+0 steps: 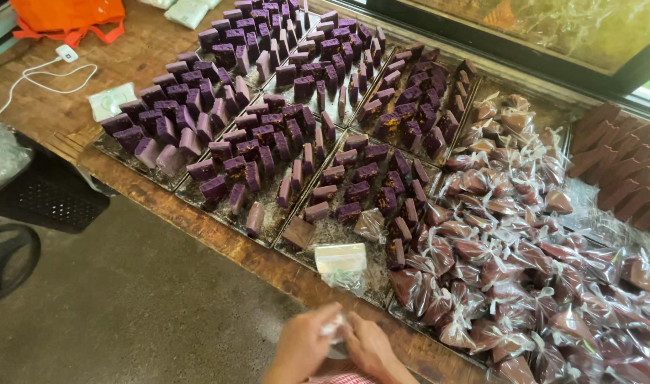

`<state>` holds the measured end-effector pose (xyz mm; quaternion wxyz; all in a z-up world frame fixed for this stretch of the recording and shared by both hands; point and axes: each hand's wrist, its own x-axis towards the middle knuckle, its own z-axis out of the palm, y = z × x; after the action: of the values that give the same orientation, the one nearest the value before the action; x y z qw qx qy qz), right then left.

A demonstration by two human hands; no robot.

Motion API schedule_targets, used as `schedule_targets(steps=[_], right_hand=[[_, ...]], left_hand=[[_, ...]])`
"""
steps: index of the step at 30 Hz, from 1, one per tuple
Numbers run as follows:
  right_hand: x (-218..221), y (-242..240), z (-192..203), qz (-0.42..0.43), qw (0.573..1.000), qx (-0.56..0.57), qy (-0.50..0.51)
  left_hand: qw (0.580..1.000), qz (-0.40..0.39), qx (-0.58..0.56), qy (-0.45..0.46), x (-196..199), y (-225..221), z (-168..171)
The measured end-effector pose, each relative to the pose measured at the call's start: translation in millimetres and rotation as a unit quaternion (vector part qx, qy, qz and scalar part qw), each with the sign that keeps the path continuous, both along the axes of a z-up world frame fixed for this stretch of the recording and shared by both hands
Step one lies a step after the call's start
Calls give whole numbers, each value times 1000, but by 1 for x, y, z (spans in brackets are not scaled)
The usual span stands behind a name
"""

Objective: The person packages triangular bars by opening plastic bags, inserting the bars inside, and tying the bags closed by hand.

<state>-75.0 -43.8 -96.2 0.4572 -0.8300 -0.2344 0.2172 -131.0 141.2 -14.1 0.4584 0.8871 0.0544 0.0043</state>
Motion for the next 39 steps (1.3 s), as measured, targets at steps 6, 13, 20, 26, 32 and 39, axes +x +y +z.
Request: schedule_targets(steps=[6, 13, 20, 26, 32, 39], right_hand=[[1, 8, 100, 144, 962, -222, -62], [39, 7, 132, -232, 877, 145, 395], [30, -15, 139, 52, 995, 83, 4], [18, -22, 146, 18, 996, 39, -77], [13, -27, 153, 22, 979, 46, -196], [-5, -26, 134, -2, 990, 119, -71]], left_hand=[[939, -217, 247, 98, -8, 24, 39], [874, -11, -429, 229, 11, 25, 47], [995, -31, -70, -61, 15, 20, 60], [995, -60, -77, -13, 7, 23, 86], [989, -85, -48, -107, 4, 23, 101], [958, -119, -257, -52, 6, 24, 62]])
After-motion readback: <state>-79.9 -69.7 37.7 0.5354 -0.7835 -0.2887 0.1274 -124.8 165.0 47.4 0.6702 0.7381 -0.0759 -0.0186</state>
